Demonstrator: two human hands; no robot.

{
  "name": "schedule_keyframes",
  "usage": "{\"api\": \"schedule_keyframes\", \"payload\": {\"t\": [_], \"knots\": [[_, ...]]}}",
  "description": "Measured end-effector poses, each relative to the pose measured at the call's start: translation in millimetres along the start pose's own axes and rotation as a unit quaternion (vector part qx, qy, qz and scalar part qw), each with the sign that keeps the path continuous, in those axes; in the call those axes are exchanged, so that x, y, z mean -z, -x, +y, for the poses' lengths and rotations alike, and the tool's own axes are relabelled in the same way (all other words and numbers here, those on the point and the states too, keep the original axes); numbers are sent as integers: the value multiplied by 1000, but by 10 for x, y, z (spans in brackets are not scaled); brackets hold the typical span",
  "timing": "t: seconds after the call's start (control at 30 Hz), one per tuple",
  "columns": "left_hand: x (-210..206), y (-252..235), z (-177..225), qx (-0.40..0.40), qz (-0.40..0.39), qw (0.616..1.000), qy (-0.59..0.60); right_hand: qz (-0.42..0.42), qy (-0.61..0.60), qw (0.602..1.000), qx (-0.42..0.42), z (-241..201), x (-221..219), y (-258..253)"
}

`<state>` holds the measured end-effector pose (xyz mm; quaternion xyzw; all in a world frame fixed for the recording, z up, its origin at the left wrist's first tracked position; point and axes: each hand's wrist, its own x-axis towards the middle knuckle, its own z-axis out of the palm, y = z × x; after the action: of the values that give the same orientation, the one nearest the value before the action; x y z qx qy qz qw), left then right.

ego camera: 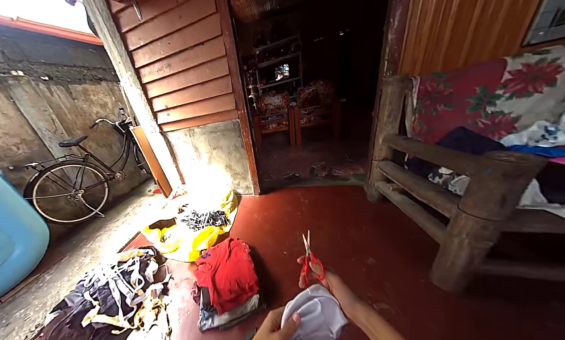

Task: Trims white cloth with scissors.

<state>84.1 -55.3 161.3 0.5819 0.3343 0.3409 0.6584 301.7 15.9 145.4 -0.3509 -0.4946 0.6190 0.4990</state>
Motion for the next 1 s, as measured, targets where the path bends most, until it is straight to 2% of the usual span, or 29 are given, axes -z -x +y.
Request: {"api": "schedule_keyframes", "payload": {"t": [0.1, 0.23, 0.27, 0.33, 0.4, 0.43, 0.53, 0.63, 0.73, 0.8, 0.87, 0.93, 1.0], "knots": [[43, -46, -170, 11, -7, 995, -97, 17, 22, 999, -24, 92, 91, 23], [91, -131, -370, 13, 59, 957, -283, 32, -1, 999, -23, 311, 120, -95], [103, -145, -392, 14, 77, 957, -281, 31, -6, 999, -28, 329, 96, -125], [68, -105, -345, 14, 81, 976, -200, 10, 9, 998, -62, 306, 51, -112], [-21, -19, -239, 31, 40, 990, -135, -47, 71, 989, -120, 251, 79, -11], [-40, 19, -221, 51, 7, 989, -142, -79, 105, 982, -137, 261, 122, 52], [-9, 75, -291, 110, -67, 962, -240, -132, 151, 965, -169, 371, 310, 325], [56, 97, -260, 163, -132, 912, -352, -112, 141, 974, -137, 449, 446, 574], [72, 126, -238, 134, -122, 898, -401, -114, 194, 971, -75, 434, 452, 596], [106, 118, -279, 116, -102, 899, -409, -131, 304, 942, -42, 416, 413, 539], [111, 76, -279, 143, -100, 903, -392, -157, 430, 888, -40, 302, 330, 498], [115, 30, -335, 194, -102, 908, -357, -193, 504, 840, -58, 235, 269, 492], [38, 21, -408, 278, -92, 899, -326, -213, 507, 832, -73, 312, 340, 521]]}}
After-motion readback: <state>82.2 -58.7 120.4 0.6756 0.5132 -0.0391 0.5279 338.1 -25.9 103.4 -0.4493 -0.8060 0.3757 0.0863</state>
